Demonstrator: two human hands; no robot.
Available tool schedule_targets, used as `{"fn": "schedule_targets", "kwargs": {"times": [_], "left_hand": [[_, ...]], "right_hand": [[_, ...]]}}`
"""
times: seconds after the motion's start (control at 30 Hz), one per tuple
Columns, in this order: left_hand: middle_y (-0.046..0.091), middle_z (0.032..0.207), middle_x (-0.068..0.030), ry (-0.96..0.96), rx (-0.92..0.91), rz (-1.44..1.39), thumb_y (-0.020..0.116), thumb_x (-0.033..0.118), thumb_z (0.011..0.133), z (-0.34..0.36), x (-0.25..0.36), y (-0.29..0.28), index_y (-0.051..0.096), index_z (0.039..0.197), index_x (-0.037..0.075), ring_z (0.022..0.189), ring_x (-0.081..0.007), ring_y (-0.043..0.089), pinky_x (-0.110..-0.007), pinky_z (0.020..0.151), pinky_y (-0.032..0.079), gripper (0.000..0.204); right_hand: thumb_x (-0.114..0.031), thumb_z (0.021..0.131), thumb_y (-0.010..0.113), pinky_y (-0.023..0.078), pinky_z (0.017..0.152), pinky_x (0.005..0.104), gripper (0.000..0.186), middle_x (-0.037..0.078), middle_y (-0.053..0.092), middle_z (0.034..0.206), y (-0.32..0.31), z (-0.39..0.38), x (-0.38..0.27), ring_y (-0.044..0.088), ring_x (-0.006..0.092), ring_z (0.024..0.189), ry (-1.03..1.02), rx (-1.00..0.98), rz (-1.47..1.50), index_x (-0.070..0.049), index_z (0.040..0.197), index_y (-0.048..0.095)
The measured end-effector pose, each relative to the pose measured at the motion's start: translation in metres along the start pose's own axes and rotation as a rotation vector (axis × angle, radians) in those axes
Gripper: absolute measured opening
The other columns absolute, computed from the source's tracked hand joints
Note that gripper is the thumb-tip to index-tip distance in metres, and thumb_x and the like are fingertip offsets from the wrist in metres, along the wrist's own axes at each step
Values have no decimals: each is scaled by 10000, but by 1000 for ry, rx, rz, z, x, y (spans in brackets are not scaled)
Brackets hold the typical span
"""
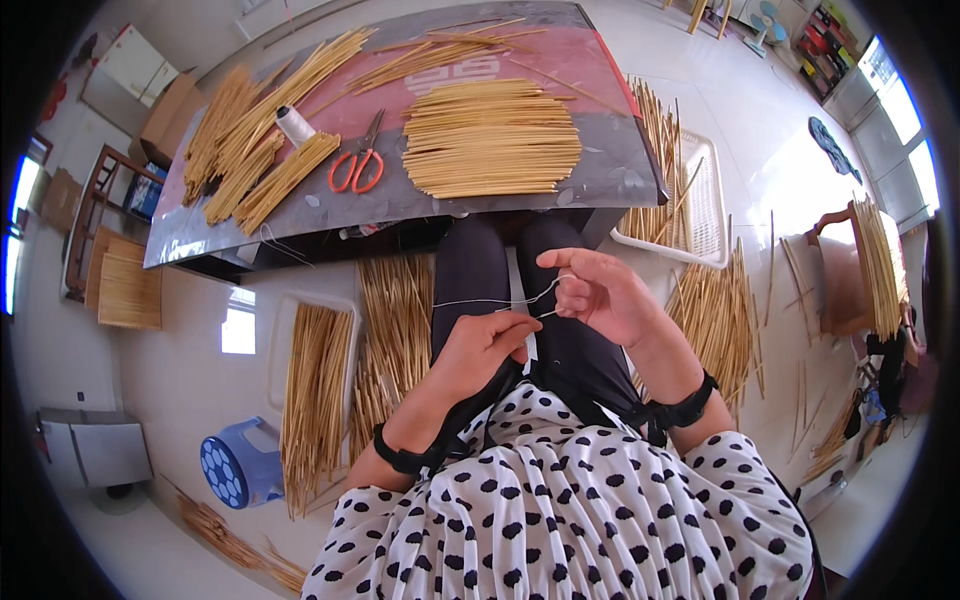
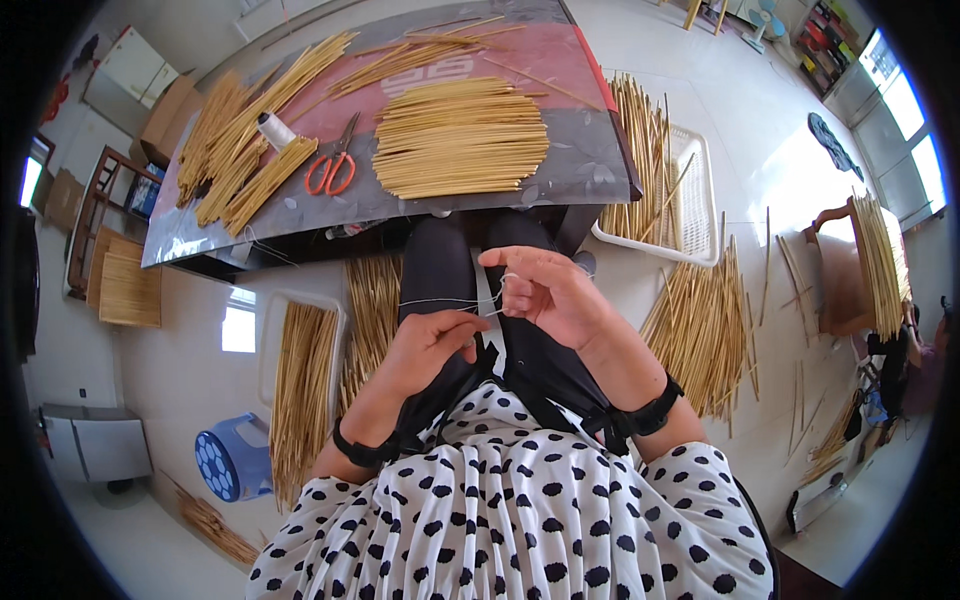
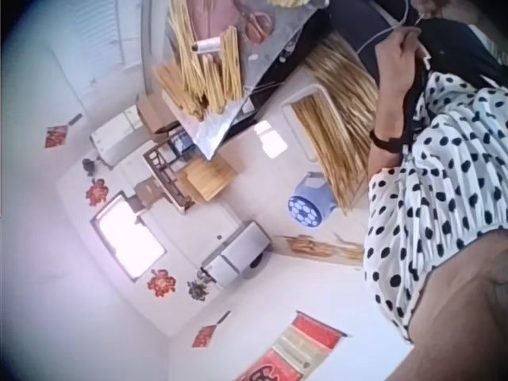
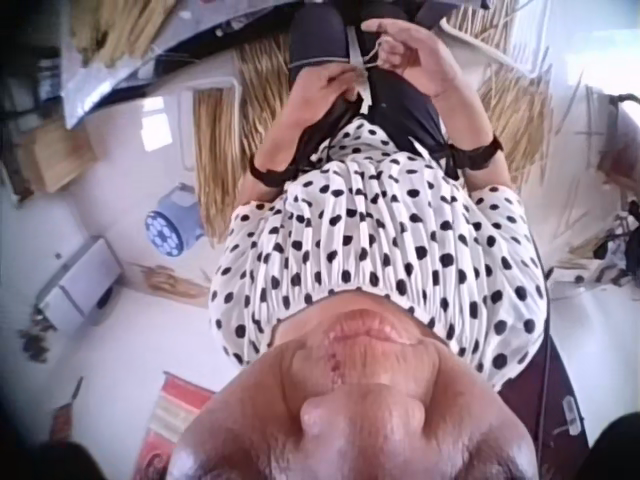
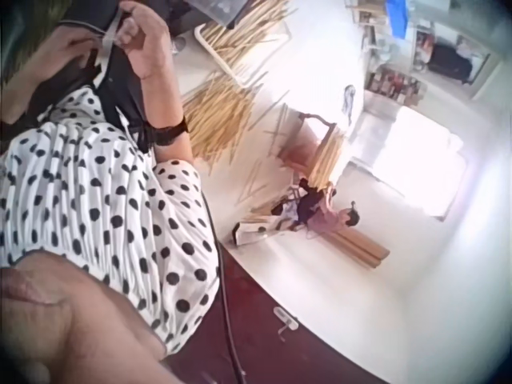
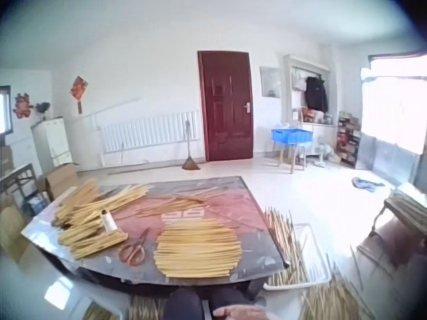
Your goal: The person is weaving bamboo sticks together using white thread and scissors.
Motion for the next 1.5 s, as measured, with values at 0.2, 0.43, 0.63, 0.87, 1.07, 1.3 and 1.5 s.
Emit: {"fn": "schedule_targets", "kwargs": {"times": [0.2, 0.43, 0.63, 0.87, 1.07, 1.3, 1.5], "left_hand": [[675, 843, -92, 316, 246, 296, 656, -18, 844, -14, 33, -12, 711, 983, 5, 718, -134, 628, -233, 704, 496, 151], [682, 970, -105, 544, 230, 10, 713, 33, 843, -22, 39, -4, 698, 962, 47, 803, -152, 646, -267, 694, 512, 121], [665, 927, -186, 388, -45, -642, 597, 193, 960, -16, 33, 13, 542, 1046, 31, 730, -229, 656, -322, 655, 546, 191], [624, 832, -114, 520, 295, -576, 560, 203, 978, -42, 38, -62, 519, 1052, 46, 680, -225, 620, -349, 606, 527, 178], [607, 774, -76, 589, 538, -620, 529, 173, 995, -76, 34, -119, 524, 1047, 39, 679, -180, 600, -322, 589, 492, 144], [619, 788, -55, 269, 715, -785, 523, 115, 990, -65, -39, -142, 565, 1011, 61, 662, -133, 603, -266, 580, 486, 72], [678, 888, -85, -122, 515, -658, 553, 140, 974, -42, -107, -102, 582, 954, 72, 673, -135, 653, -230, 617, 524, 77]], "right_hand": [[-189, 948, 549, 383, 625, 234, 247, -68, 352, 668, -2, -5, 13, 377, 75, 616, 66, 16, 70, -19, 1121, 597], [-233, 951, 537, 393, 651, 262, 264, -59, 350, 668, 8, -10, 23, 392, 91, 630, 125, -99, 132, -49, 1140, 556], [-281, 954, 508, 413, 702, 295, 297, -46, 381, 713, 8, -12, 17, 419, 106, 670, 149, -237, 312, -57, 1140, 566], [-313, 942, 506, 467, 786, 313, 468, 65, 627, 1086, -27, -22, -26, 607, 197, 940, -162, -47, 228, -22, 1308, 501], [-309, 940, 508, 476, 814, 321, 549, 120, 591, 1263, -55, -44, -77, 606, 200, 1034, -479, -82, 166, -12, 1393, 421], [-260, 957, 533, 474, 741, 266, 392, 58, 682, 1025, -103, -45, -70, 635, 135, 891, -361, 311, -332, -25, 1270, 559], [-382, 921, 592, 498, 833, 349, 421, 94, 720, 993, -178, -43, -49, 669, 229, 930, 13, 508, -1386, -73, 1205, 628]]}}
Point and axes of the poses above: each hand's wrist, its own z-axis towards the middle knuckle, its own y-axis out of the palm, x = y × z, the point moved 6 cm from there along z, towards the middle knuckle
